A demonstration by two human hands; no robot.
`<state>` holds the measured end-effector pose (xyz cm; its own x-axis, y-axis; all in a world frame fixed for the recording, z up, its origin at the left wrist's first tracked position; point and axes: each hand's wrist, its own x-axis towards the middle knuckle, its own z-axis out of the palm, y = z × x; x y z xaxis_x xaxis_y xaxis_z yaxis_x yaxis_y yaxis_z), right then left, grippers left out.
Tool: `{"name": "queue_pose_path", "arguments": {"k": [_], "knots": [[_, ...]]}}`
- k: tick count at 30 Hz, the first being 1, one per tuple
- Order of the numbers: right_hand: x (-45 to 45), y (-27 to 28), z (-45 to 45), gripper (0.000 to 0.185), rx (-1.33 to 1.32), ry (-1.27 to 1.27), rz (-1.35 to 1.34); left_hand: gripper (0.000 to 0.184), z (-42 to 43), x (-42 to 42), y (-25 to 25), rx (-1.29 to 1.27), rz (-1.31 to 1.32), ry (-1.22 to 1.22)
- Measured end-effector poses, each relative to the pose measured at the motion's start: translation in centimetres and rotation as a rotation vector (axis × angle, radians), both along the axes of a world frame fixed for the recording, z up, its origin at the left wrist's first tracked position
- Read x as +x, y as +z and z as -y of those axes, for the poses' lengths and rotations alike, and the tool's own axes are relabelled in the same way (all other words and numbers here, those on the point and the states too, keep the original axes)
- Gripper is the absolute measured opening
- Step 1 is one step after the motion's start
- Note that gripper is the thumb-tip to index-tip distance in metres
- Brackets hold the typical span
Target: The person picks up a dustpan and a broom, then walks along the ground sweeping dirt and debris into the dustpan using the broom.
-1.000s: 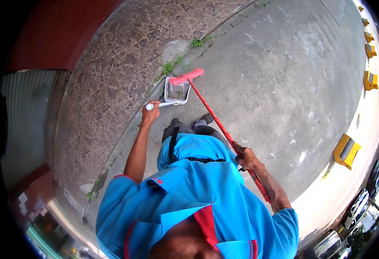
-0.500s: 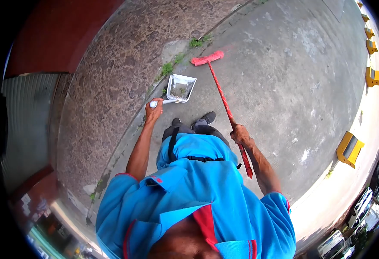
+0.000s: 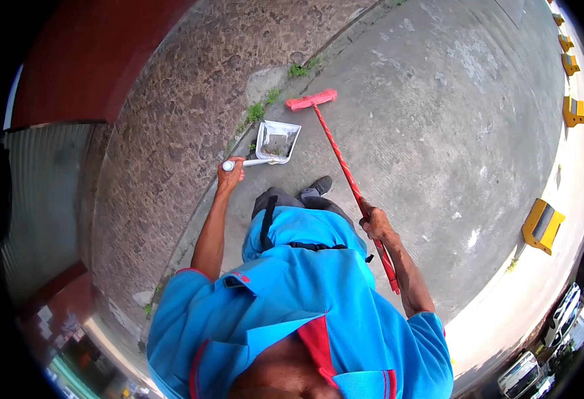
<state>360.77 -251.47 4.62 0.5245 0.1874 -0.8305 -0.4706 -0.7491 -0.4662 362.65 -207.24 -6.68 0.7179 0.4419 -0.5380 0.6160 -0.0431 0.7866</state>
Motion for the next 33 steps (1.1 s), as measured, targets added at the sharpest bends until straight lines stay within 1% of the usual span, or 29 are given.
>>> {"name": "queue_pose_path", "arguments": {"k": [1, 4, 6, 7, 9, 11, 13, 14, 15, 16, 17, 19, 20, 24, 25, 27, 28, 29, 31, 33], "knots": [[0.9, -1.4, -0.1, 0.074, 0.013, -0.006, 0.067, 0.011, -0.1, 0.2, -0.1, -0.012, 0.021, -0.010], [3.6, -3.8, -0.6, 0.074, 0.014, 0.020, 0.121, 0.012, -0.5, 0.2, 0.0, -0.054, -0.008, 0.001], [4.2, -4.7, -1.4, 0.072, -0.050, 0.121, 0.057, 0.015, -1.2, -0.1, 0.0, -0.015, -0.047, -0.033], [3.2, -5.6, -1.3, 0.070, -0.017, 0.163, 0.130, 0.019, -1.5, 0.1, -0.1, 0.022, -0.085, -0.061], [1.8, -4.3, -1.9, 0.073, -0.065, 0.305, 0.109, 0.016, -1.6, 0.3, 0.2, -0.009, -0.081, -0.018], [-0.9, -4.5, -1.1, 0.074, -0.145, 0.483, 0.161, 0.013, -1.8, 0.4, 0.2, -0.037, -0.080, 0.018], [-2.7, -3.7, 0.1, 0.073, -0.103, 0.511, 0.133, 0.014, -2.2, 0.2, -0.3, -0.025, -0.093, 0.009], [-3.6, -3.8, 1.1, 0.073, 0.025, 0.448, 0.106, 0.014, -2.2, 0.0, -0.3, -0.029, -0.098, 0.003], [-2.9, -1.9, 0.4, 0.074, 0.153, 0.384, 0.084, 0.014, -2.3, 0.1, -0.4, -0.032, -0.111, 0.013], [-2.0, 0.6, 0.3, 0.072, 0.081, 0.306, -0.113, 0.014, -2.3, 0.2, -0.5, -0.033, -0.123, 0.026], [-2.2, 0.5, 1.1, 0.072, 0.080, 0.307, -0.112, 0.014, -2.2, 0.3, -0.4, -0.033, -0.122, 0.026], [-3.4, 0.3, 2.9, 0.074, 0.197, 0.235, 0.120, 0.014, -2.1, -0.1, -0.1, -0.024, -0.098, 0.004], [-2.8, 0.9, 2.7, 0.074, 0.198, 0.232, 0.122, 0.014, -1.9, 0.0, 0.3, -0.022, -0.097, 0.000], [-0.2, 3.0, 2.7, 0.077, 0.001, 0.095, -0.011, 0.013, -0.1, 1.1, 1.7, -0.026, -0.083, -0.013], [0.0, 2.0, 3.3, 0.077, -0.005, 0.096, -0.010, 0.014, 0.3, 1.6, 2.0, -0.015, -0.083, -0.005], [0.8, 1.0, 3.7, 0.080, 0.013, 0.015, 0.142, 0.014, 1.1, 3.0, 3.0, -0.002, -0.071, -0.026], [1.1, 0.7, 4.1, 0.080, 0.020, -0.117, 0.068, 0.014, 1.2, 3.8, 3.4, 0.021, -0.054, -0.053], [1.9, 0.4, 4.3, 0.080, 0.022, -0.118, 0.065, 0.014, 1.5, 4.6, 3.6, 0.024, -0.057, -0.054], [3.0, -0.1, 4.7, 0.076, -0.003, -0.227, 0.073, 0.014, 2.2, 6.2, 3.9, -0.026, -0.015, -0.031], [4.3, 0.0, 4.5, 0.073, -0.020, -0.249, 0.088, 0.015, 2.6, 8.0, 3.5, -0.015, 0.016, -0.057]]}}
